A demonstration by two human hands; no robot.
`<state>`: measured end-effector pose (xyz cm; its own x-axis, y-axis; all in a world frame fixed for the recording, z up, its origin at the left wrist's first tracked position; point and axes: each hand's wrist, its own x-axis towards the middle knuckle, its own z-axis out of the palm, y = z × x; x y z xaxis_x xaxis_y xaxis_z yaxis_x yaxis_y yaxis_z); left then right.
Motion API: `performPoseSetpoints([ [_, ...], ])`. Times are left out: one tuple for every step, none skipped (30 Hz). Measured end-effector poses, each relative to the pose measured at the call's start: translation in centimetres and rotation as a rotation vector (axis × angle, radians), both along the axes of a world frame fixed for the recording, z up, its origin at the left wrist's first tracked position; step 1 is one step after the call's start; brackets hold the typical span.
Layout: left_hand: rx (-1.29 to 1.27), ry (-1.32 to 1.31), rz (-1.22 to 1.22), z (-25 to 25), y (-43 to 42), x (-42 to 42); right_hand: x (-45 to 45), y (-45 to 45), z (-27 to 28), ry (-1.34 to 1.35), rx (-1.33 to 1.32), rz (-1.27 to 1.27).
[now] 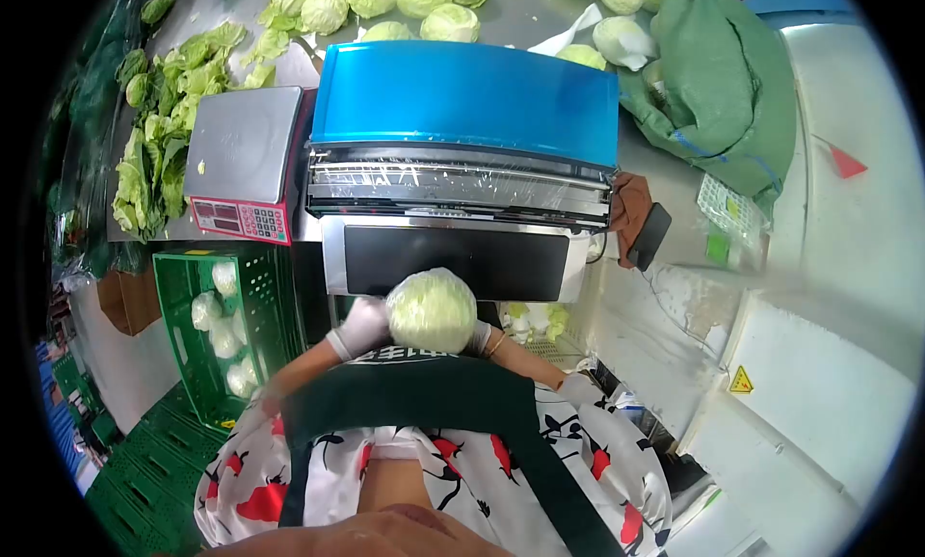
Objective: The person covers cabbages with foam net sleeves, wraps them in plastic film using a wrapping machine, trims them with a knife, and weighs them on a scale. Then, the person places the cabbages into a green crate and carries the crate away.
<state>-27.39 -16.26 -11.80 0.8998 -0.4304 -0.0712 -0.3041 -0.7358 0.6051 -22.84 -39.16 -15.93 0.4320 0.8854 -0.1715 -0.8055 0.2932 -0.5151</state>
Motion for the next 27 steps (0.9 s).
performPoseSetpoints([
  [0.034,-0.141,0.002,2.0,0.7,1.5,1.5,1.0,1.8,0.185,0.211,0.034],
  [-0.166,-0.296,0.162,4.3,1.0,3.9,3.1,2.1,3.7,0.361,0.397,0.094],
  [-0.369,-0.453,0.321,6.2,0.8,6.2,4.3,2.5,4.9,0.277,0.266,0.110],
  [-0.682,-0.259,0.550,7.3,0.7,7.3,5.5,3.0,6.2,0.194,0.137,0.137],
  [-0.991,-0.045,0.769,8.4,0.5,8.3,6.8,3.4,7.4,0.118,0.012,0.174],
  [-1.092,-0.013,0.746,11.1,-0.8,9.9,8.2,4.8,9.2,-0.062,-0.036,0.184],
  [-1.193,0.021,0.721,13.3,-1.7,11.0,9.0,5.5,10.2,-0.242,-0.085,0.193],
  [-1.246,0.200,0.732,13.1,-1.5,11.1,9.3,5.4,10.5,-0.455,-0.300,0.062],
  [-0.999,0.014,0.653,12.3,-1.5,11.1,10.0,5.2,10.7,-0.671,-0.512,-0.080],
  [-1.100,0.321,0.452,12.9,-0.6,10.6,10.4,5.3,15.5,-0.846,-0.883,-0.260],
  [-1.173,0.636,0.240,13.4,0.6,9.5,11.3,4.8,15.7,-1.264,-1.011,-0.567],
  [-1.471,1.031,0.208,11.6,1.1,8.0,13.0,4.3,18.1,-1.339,-1.035,-0.694],
  [-1.749,1.444,0.159,8.5,1.3,6.3,15.6,3.1,18.7,-1.480,-1.069,-0.763],
  [-1.903,1.458,0.287,6.2,1.9,5.0,18.3,2.4,20.0,-1.426,-0.958,-0.847],
  [-2.051,1.470,0.422,4.1,2.6,3.6,22.0,1.0,19.4,-1.328,-1.011,-0.824],
  [-2.074,1.237,0.638,2.4,3.3,2.6,26.0,-0.4,18.0,-1.196,-0.978,-0.799],
  [-2.078,1.032,0.637,-1.5,5.7,0.9,30.1,-2.1,16.2,-1.137,-0.947,-0.733],
  [-2.072,0.830,0.646,-5.2,8.0,-0.7,33.7,-2.6,15.6,-1.101,-1.129,-0.609],
  [-2.163,0.819,0.838,0.3,8.9,0.0,37.9,-3.7,12.8,-1.193,-1.182,-0.535],
  [-2.102,0.652,0.982,-1.8,12.4,-1.8,40.9,-3.9,12.2,-1.248,-1.245,-0.450],
  [-2.053,0.513,1.125,-0.9,15.1,-3.1,43.5,-4.2,11.7,-1.216,-1.242,-0.434],
  [-1.970,0.374,1.248,0.2,17.6,-5.0,47.8,-5.5,8.8,-1.273,-1.273,-0.439],
  [-1.884,0.253,1.363,0.9,20.0,-7.2,51.6,-6.9,6.4,-1.324,-1.300,-0.446],
  [-1.784,0.151,1.461,1.6,22.1,-9.4,52.5,-7.3,8.0,-1.446,-1.480,-0.433],
  [-1.668,0.059,1.551,2.5,24.0,-11.6,54.1,-8.7,7.0,-1.453,-1.589,-0.576],
  [-1.533,-0.017,1.622,3.2,25.4,-13.8,55.9,-10.8,6.4,-1.370,-1.786,-0.581],
  [-1.400,-0.065,1.682,4.0,26.3,-15.9,57.8,-12.8,5.8,-1.267,-1.975,-0.566],
])
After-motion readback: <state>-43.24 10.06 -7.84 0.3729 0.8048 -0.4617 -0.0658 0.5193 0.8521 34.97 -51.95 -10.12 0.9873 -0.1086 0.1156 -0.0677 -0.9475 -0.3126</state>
